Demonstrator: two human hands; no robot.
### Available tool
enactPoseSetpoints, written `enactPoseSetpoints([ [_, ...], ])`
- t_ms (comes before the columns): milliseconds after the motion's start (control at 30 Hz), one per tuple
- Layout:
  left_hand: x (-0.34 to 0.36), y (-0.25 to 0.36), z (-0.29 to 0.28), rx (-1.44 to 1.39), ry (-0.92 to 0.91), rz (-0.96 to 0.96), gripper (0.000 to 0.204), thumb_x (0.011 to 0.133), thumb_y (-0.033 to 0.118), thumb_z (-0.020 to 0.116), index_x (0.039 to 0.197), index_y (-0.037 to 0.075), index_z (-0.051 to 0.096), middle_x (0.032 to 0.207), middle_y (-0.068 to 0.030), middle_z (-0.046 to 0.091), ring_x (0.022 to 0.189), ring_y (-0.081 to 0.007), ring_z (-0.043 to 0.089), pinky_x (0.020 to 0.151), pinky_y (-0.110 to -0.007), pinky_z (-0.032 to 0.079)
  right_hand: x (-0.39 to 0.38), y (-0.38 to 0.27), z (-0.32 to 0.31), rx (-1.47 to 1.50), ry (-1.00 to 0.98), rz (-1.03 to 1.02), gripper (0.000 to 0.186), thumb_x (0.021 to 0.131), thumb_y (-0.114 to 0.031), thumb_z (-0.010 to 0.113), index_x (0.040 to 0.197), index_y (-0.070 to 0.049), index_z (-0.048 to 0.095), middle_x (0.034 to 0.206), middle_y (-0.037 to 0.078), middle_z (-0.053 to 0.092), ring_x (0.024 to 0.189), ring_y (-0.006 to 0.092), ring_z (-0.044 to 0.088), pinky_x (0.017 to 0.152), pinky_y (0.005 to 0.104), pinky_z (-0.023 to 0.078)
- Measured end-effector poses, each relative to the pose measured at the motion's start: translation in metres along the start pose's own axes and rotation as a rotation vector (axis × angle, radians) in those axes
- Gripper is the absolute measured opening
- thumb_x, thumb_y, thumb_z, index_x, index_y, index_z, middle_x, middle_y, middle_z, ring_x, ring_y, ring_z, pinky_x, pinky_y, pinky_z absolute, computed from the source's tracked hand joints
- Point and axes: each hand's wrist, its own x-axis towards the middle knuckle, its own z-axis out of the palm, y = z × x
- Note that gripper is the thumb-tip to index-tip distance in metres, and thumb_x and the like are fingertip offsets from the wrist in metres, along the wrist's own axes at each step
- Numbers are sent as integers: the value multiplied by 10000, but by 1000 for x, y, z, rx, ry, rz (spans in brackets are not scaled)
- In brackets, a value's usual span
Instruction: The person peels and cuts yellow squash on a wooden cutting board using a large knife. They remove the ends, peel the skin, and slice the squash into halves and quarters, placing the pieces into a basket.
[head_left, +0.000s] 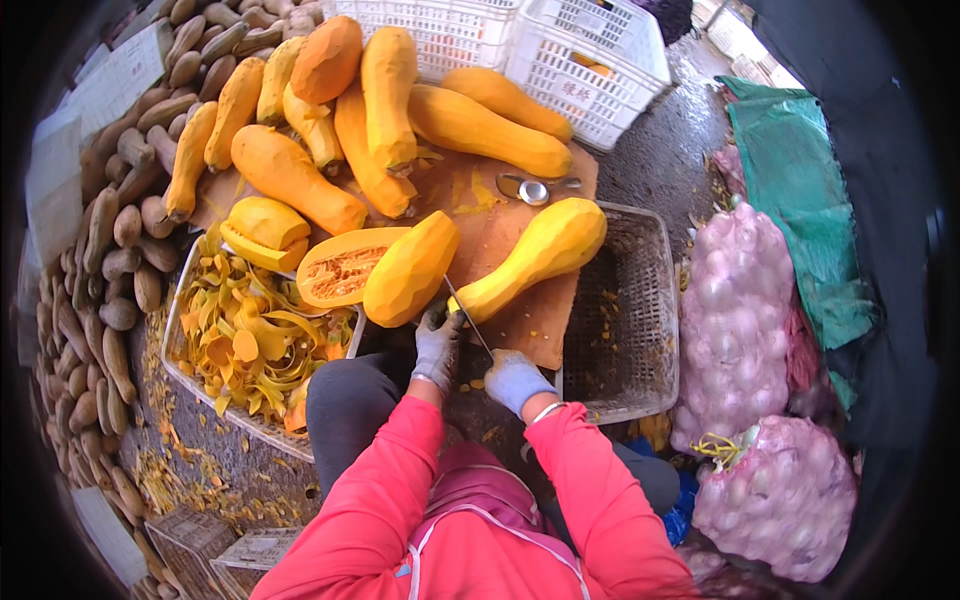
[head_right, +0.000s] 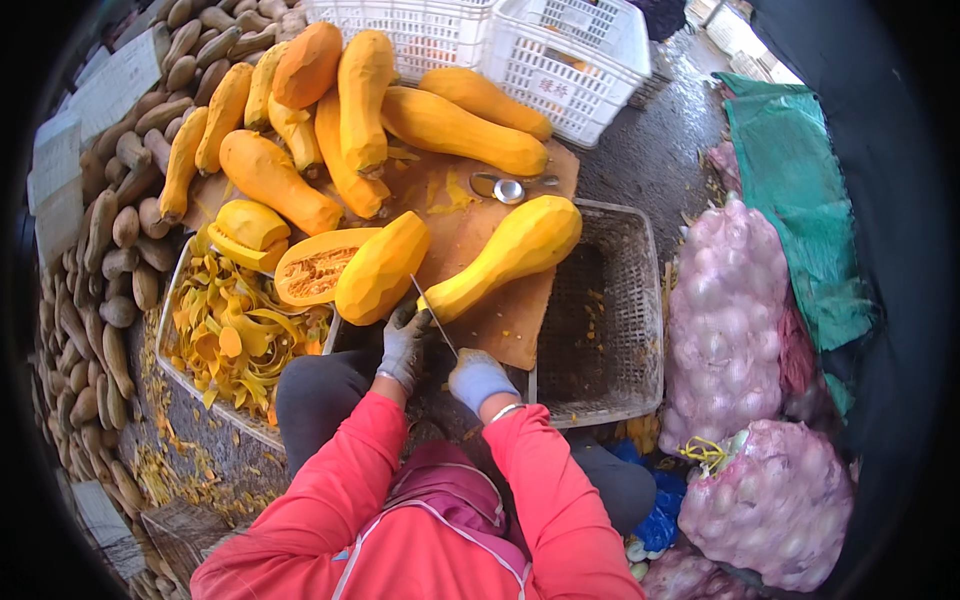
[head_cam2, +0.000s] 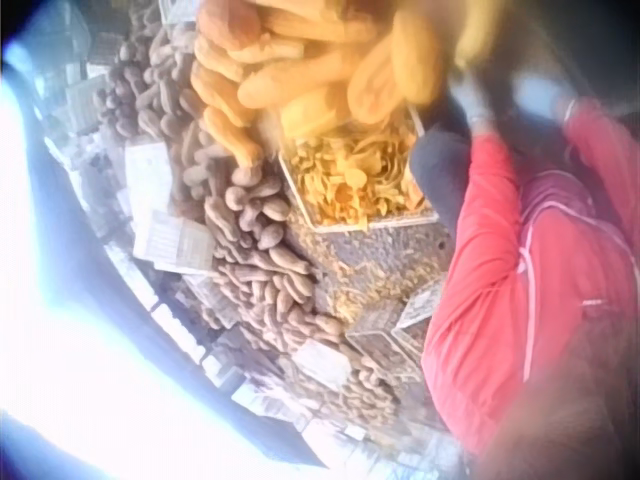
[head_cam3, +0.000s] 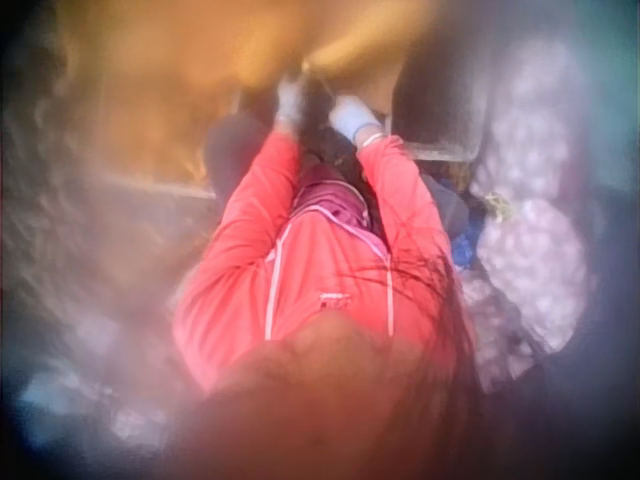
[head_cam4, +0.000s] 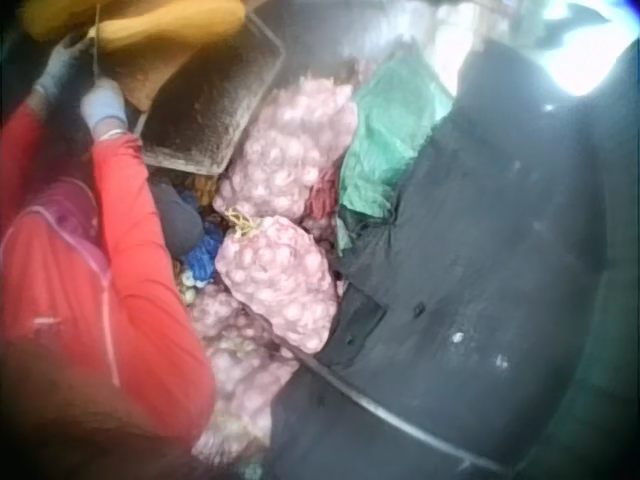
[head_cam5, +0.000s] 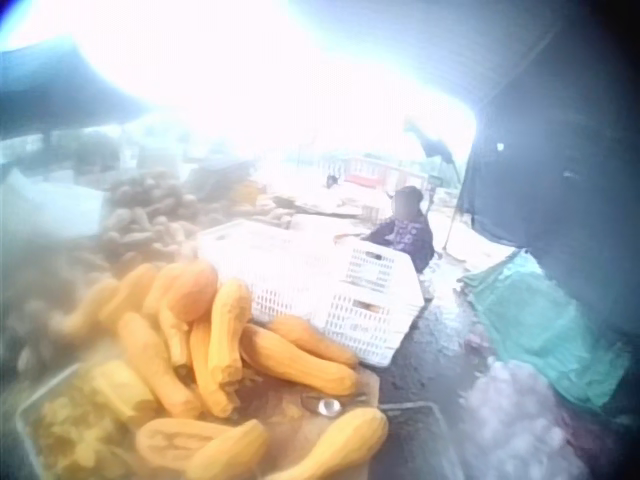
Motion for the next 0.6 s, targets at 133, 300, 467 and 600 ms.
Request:
enactPoseSetpoints([
  [133,11,-6,-10,-89,-23,-56,425,943,132,731,1315,-25,595,1118,-101,684,909,-197,664,777,-323,562,1,-10,1,-11,-69,5,327,886,-203,560,1082,3,722,1130,290,691,1085,453,658,953,504,526],
  [300,12,-15,-34,-151,-128,-8,398,1004,138,645,1362,-9,551,1132,-105,677,935,-217,681,801,-354,584,-6,-19,28,70,49,-2,287,911,-173,552,1028,-14,761,1086,255,723,1025,398,711,899,474,568],
  [467,3,-3,-28,-81,-177,46,400,997,115,636,1365,-11,541,1183,-133,674,1016,-278,688,876,-413,584,-2,-14,35,243,43,91,287,934,-170,554,1081,-58,773,1098,224,735,1030,379,721,873,478,583],
  [600,-4,12,-21,-32,-227,23,416,982,109,643,1381,35,549,1210,-134,671,1054,-291,684,921,-425,577,-6,-7,46,253,69,61,296,954,-147,523,1131,-38,734,1049,201,752,953,351,748,772,478,603],
])
